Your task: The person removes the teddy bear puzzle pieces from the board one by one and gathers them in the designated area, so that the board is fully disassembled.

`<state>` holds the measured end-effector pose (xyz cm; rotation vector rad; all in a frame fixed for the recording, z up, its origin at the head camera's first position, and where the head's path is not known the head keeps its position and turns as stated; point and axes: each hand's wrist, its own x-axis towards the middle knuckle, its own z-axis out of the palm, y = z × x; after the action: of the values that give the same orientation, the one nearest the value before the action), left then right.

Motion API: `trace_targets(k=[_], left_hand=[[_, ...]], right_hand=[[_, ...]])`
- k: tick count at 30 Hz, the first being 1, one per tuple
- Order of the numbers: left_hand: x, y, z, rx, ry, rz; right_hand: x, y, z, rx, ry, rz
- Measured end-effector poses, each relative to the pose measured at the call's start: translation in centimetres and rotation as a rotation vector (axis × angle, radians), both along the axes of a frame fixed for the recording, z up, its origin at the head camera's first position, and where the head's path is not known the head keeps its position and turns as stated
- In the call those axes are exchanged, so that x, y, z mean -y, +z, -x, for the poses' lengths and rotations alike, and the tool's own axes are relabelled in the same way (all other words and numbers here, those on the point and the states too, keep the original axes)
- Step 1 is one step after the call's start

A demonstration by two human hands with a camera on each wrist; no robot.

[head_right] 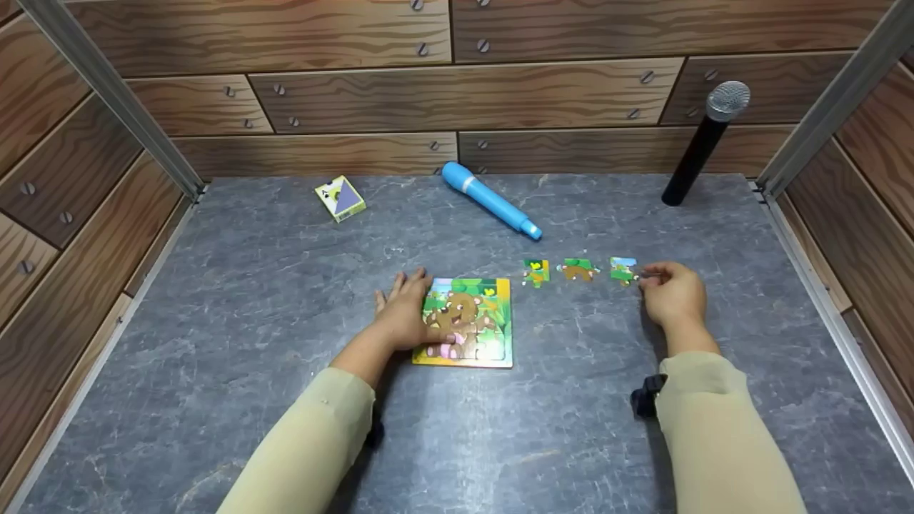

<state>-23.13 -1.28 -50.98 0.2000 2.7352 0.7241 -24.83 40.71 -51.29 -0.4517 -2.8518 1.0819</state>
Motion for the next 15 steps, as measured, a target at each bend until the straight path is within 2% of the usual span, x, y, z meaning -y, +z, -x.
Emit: trace_targets(k=[3,5,9,15], left_hand=[[-0.2,-0.1,0.0,0.0,0.005,0.004],[0.0,-0.1,0.0,-0.002,0.013,0.014],[0.0,-0.2,0.1,0.004,-0.002,0.016],[-0.1,0.1,0.0,0.009,0.004,0.012]], right_hand=[[0.1,0.2,-0.4,-0.023,-0.036,0.083],[0.7,0.4,-0.4,-0.032,-0.025,0.111],[2.4,1.2,-0.8,-0.101,0.02,0.089],[6.6,2.5,-1.1,-0.216,0.138,0.094]])
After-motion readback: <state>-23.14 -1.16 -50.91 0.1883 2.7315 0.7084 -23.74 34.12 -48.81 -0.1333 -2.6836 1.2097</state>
